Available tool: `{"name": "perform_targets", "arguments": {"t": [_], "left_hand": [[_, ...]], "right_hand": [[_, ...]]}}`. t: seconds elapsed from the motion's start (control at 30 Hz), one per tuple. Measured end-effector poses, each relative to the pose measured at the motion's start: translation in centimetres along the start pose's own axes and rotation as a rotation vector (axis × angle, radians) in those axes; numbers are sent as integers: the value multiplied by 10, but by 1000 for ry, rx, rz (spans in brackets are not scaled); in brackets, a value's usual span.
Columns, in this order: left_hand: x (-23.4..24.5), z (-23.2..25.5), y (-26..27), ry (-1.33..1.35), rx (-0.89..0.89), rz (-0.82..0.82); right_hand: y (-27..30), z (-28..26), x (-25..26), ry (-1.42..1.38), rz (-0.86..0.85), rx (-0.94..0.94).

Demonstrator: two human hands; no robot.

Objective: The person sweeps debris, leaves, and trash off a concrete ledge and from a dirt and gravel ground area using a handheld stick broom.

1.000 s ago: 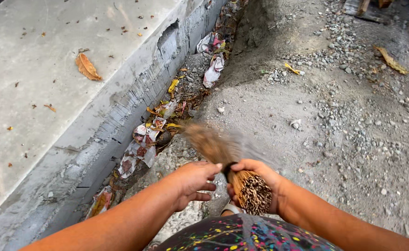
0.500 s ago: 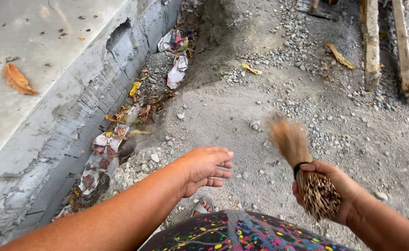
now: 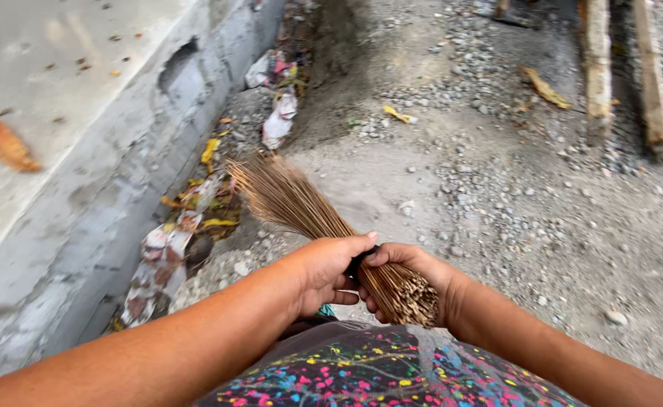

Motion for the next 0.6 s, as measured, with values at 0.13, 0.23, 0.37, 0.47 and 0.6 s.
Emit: {"name": "perform_targets", "arguments": {"t": [0.13,0.23,0.37,0.47,0.6], "left_hand": [[-13,37,-27,-49,-1,-153],[-27,71,-61,-53,7,-139],[-16,125,-92,-113,-29,-113],[25,161,-95,-58,-54,-44],[88,196,-94,-14,6,124]], "right_hand": [[46,-22,32,-18,292,43],[72,-43,75,-248,360,94],[87,-79,138,-341,691,168],[52,-127,173,-500,725,308],[-27,-192,163,-611,648,228]]}}
Point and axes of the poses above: each hand's wrist, its own y-axis away from the middle knuckle, its own x-axis out of the back of the hand, z = x × y, the point moved 1 cm from there along -y, towards the middle knuckle, and after that the axes turned 5 degrees about y, right-handed, at the moved point
